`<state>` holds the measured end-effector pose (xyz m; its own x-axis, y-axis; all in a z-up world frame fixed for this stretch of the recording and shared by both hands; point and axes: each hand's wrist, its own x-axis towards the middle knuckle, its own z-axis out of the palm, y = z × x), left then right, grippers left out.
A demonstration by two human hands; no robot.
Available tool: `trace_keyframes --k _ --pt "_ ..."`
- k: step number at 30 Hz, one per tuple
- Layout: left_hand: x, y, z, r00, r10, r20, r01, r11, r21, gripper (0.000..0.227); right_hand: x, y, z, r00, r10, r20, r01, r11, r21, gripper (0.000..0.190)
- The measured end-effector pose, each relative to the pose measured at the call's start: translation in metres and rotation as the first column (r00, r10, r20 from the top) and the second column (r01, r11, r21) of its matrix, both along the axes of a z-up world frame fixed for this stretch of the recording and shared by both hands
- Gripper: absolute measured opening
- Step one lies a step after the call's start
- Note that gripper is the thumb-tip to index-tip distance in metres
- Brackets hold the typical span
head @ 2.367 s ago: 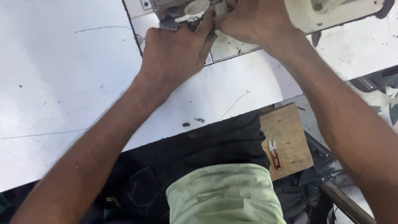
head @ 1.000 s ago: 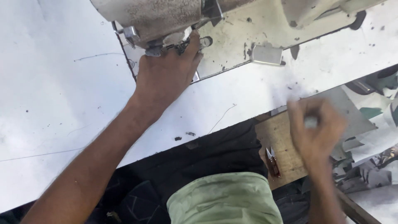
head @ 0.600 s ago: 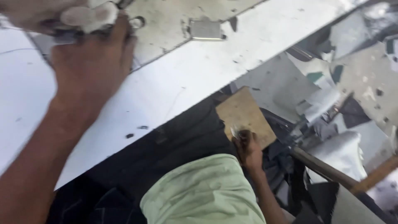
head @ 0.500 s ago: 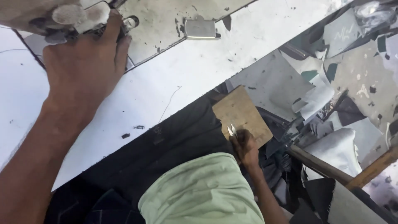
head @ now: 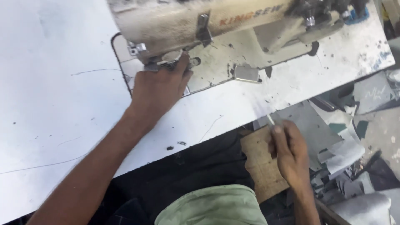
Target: Operating and adjusting an industrial sewing machine to process small material components.
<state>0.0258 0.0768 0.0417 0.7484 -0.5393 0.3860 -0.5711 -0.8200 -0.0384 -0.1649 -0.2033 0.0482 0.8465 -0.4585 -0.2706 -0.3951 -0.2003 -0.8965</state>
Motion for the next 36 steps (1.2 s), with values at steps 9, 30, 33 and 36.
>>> trace_keyframes --k 9,30,33,36 --pt "-0.001 0.004 -0.004 0.999 -0.021 -0.037 0.016 0.993 -0.120 0.038 0.141 0.085 0.048 0.781 0.624 0.028 -0.499 0.649 -0.575 0.026" --pt "0.007 0.007 -0.032 0.998 -0.061 0.001 0.058 0.940 -0.337 0.031 0.192 0.099 0.028 0.590 0.575 -0.566 -0.517 -0.269 -0.813 0.019" --pt "0.005 0.008 -0.031 0.996 -0.062 -0.062 0.040 0.951 -0.307 0.028 0.196 0.098 0.026 0.578 0.580 -0.575 -0.512 -0.291 -0.808 0.019" --pt "0.008 0.005 -0.030 0.997 -0.066 -0.026 0.054 0.945 -0.322 0.033 0.197 0.092 0.028 0.580 0.660 -0.478 -0.362 -0.318 -0.876 0.021"
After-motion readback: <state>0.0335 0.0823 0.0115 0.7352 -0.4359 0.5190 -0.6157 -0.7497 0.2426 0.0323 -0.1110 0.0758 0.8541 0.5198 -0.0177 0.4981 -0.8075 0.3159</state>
